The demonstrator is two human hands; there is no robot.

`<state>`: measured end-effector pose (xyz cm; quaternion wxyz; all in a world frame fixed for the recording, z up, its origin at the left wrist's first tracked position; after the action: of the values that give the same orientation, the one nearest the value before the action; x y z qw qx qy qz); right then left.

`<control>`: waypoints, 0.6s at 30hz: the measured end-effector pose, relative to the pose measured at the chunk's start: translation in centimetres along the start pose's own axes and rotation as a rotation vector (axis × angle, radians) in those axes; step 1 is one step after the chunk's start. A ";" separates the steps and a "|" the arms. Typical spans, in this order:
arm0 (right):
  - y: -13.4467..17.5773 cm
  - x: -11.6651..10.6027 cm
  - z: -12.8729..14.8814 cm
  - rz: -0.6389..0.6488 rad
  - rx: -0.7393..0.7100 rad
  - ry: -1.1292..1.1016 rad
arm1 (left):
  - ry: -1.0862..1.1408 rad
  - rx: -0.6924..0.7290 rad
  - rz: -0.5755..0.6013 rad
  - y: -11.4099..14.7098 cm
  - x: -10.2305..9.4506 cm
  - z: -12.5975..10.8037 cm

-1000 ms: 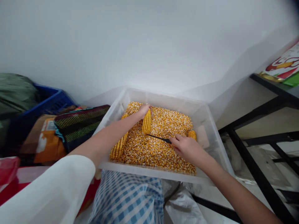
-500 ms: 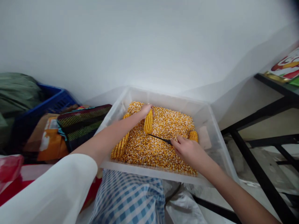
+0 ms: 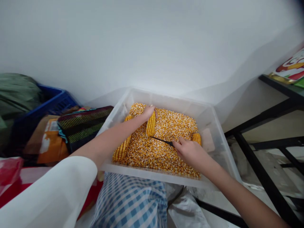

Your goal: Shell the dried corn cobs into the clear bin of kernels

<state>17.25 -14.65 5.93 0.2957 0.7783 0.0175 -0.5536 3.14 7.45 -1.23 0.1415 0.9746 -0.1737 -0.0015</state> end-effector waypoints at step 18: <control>-0.7 -0.6 -0.7 0.020 -0.070 -0.066 | -0.215 0.140 0.035 -0.8 1.3 -0.3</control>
<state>17.39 -13.61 6.30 0.3286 0.7489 0.0191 -0.5752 4.65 7.79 -1.07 0.0536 0.9732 -0.2043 -0.0915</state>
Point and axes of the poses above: each hand's wrist, its own y-axis away from the middle knuckle, its own x-axis out of the palm, z = x × y, the point moved 4 cm from there along -y, towards the middle knuckle, and after that the axes turned 14 degrees about z, right-handed, at the moved point
